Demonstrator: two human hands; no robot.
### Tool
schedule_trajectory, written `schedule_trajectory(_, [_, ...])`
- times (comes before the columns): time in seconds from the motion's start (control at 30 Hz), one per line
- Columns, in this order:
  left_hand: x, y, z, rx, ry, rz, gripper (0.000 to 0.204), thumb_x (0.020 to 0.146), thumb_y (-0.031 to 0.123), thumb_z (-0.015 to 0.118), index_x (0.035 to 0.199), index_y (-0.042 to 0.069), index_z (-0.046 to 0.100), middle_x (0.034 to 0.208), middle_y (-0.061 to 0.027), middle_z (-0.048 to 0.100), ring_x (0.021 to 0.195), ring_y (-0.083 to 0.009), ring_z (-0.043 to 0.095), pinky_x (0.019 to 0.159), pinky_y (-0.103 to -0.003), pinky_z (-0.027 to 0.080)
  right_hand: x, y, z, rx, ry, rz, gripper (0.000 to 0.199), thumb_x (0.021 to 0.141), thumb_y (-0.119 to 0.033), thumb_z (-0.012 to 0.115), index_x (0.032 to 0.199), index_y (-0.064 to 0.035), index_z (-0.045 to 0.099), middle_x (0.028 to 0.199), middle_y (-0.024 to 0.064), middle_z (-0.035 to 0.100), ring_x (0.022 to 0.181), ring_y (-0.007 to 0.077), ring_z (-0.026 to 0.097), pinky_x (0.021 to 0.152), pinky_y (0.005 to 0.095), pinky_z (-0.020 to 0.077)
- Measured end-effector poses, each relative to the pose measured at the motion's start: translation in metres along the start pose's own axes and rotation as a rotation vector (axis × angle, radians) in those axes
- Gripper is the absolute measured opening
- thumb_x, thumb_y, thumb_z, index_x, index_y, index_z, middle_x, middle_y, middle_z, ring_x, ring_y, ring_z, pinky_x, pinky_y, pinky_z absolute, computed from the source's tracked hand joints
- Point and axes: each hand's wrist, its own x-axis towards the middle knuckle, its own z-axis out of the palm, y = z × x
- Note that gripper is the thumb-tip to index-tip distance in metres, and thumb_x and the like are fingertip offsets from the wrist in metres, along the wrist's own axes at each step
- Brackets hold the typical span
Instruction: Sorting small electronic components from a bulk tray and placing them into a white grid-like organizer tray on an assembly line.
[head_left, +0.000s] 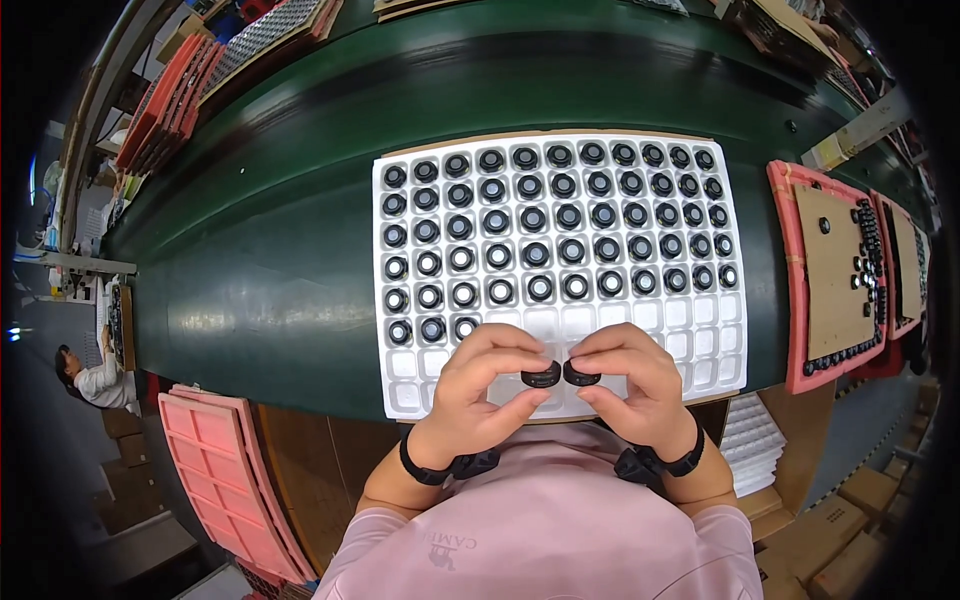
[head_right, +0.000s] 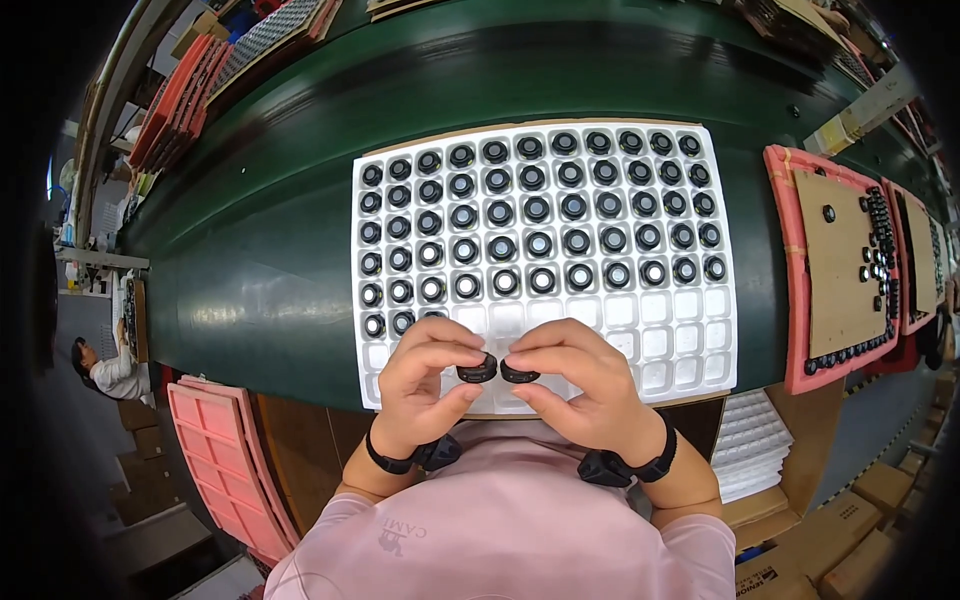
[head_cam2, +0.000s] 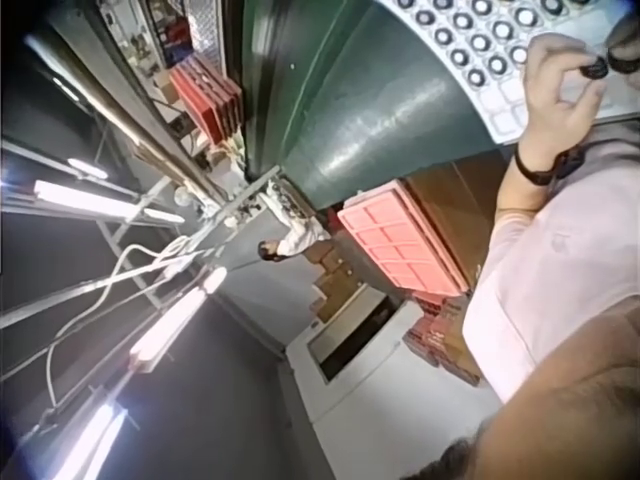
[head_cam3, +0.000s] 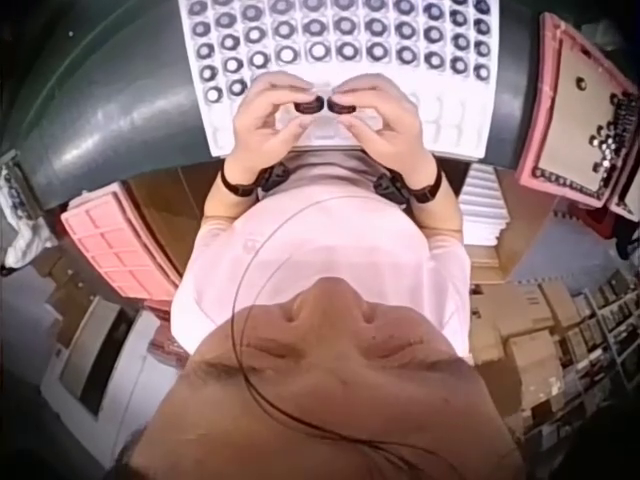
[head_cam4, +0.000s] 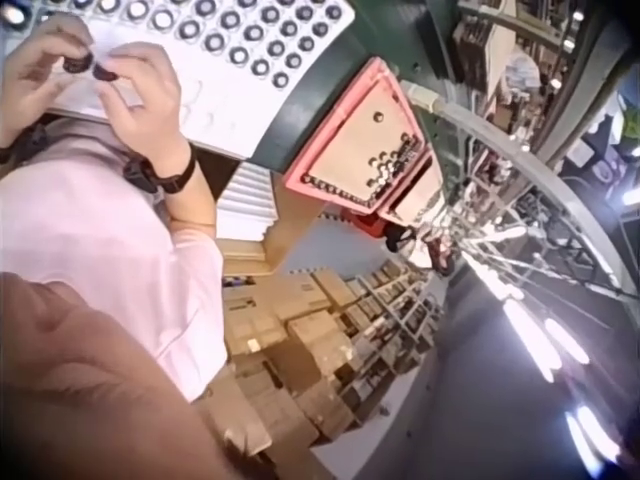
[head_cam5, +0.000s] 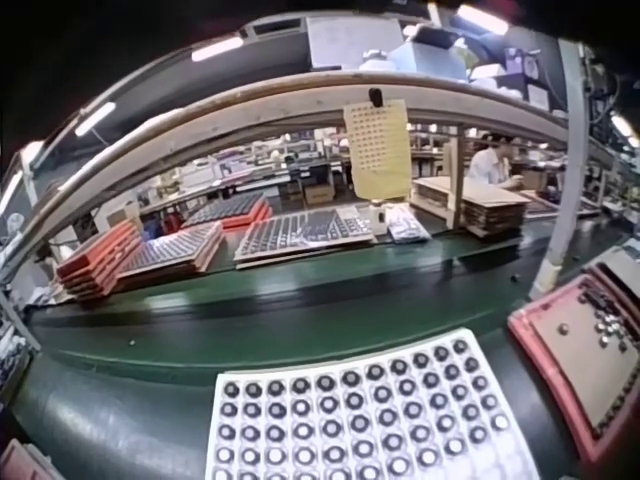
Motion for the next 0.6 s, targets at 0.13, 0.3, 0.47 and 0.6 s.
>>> schedule_trajectory(0.13, [0.0012,-0.0008,0.0023,-0.076,0.039,-0.010,0.031,0.075,-0.006,0.073,0.103,0.000,0.063,0.113,-0.0180,0.059,0.102,-0.0248,0.061,0.087,-0.035,0.051,-0.0012,0.0021,0.0018,0.012,0.018,-0.013,0.032,0.072,0.006,0.076,0.102,0.0000,0.064,0.110,0.0193,0.061,0.098,0.0263,0.062,0.081,0.0339,0.0532])
schedule_trajectory(0.3, [-0.0032,-0.0075,0.0017,-0.083,0.030,0.021,0.043,0.073,-0.010,0.069,0.114,0.002,0.058,0.117,-0.0189,0.059,0.106,-0.0272,0.060,0.091,-0.037,0.050,-0.0053,0.0084,0.0056,0.018,0.057,-0.008,0.038,0.071,0.009,0.074,0.105,-0.0014,0.060,0.115,0.0195,0.058,0.101,0.0265,0.061,0.086,0.0352,0.0523])
schedule_trajectory(0.47, [-0.0034,-0.0089,0.0039,-0.087,0.073,0.036,0.051,0.071,-0.010,0.070,0.119,0.003,0.056,0.116,-0.0167,0.063,0.105,-0.0281,0.061,0.090,-0.036,0.049,-0.0054,0.0100,0.0078,-0.004,0.121,-0.030,0.042,0.070,0.008,0.075,0.108,-0.0041,0.061,0.111,0.0158,0.063,0.099,0.0273,0.064,0.082,0.0348,0.0532])
schedule_trajectory(0.6, [-0.0016,-0.0077,0.0042,-0.057,0.074,0.037,0.048,0.072,-0.010,0.070,0.116,0.003,0.058,0.116,-0.0166,0.063,0.104,-0.0280,0.062,0.088,-0.036,0.050,-0.0032,0.0095,0.0048,-0.062,0.057,-0.056,0.041,0.072,0.008,0.075,0.107,-0.0035,0.057,0.113,0.0182,0.059,0.100,0.0250,0.061,0.087,0.0332,0.0512])
